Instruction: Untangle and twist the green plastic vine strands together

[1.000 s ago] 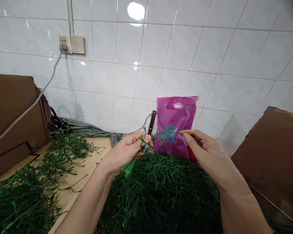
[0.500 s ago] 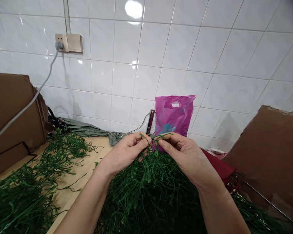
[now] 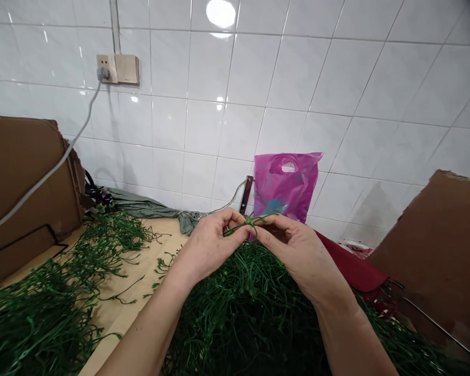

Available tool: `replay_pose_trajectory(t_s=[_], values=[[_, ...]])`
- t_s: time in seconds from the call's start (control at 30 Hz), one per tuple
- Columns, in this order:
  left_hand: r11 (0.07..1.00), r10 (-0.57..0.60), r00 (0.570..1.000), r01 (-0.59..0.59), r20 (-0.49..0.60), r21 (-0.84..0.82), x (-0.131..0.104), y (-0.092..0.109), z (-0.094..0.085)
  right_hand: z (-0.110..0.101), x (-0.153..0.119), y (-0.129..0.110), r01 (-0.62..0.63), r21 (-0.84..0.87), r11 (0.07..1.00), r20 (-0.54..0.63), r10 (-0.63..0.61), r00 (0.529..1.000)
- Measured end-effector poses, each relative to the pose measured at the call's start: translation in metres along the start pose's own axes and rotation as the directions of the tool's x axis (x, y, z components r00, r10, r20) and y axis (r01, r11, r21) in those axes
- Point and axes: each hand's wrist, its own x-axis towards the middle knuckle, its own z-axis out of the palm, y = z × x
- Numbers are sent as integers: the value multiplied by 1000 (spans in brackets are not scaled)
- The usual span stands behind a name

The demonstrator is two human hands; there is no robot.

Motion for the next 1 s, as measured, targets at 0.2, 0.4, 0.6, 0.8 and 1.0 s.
replay_pose_trajectory(t_s=[0.2, 0.4, 0.6, 0.8, 1.0], values=[[997, -6, 996, -1, 92, 76, -2, 1, 1, 2, 1, -1, 100, -121, 988, -94, -111, 989], [998, 53, 992, -55, 118, 19, -2, 3, 4, 1, 3, 7, 58, 169, 984, -30, -54, 998], [997, 33, 998, -29, 61, -68, -1, 1, 3, 3, 3, 6, -17, 306, 952, 2, 18, 1000], [935, -38, 996, 63, 78, -349, 0, 6, 7, 12, 1, 2, -44, 459, 887, -36, 68, 997], [953, -131, 991, 119, -25, -278, -1, 9, 14, 14, 1, 0, 21, 268, 963, -97, 5, 995]])
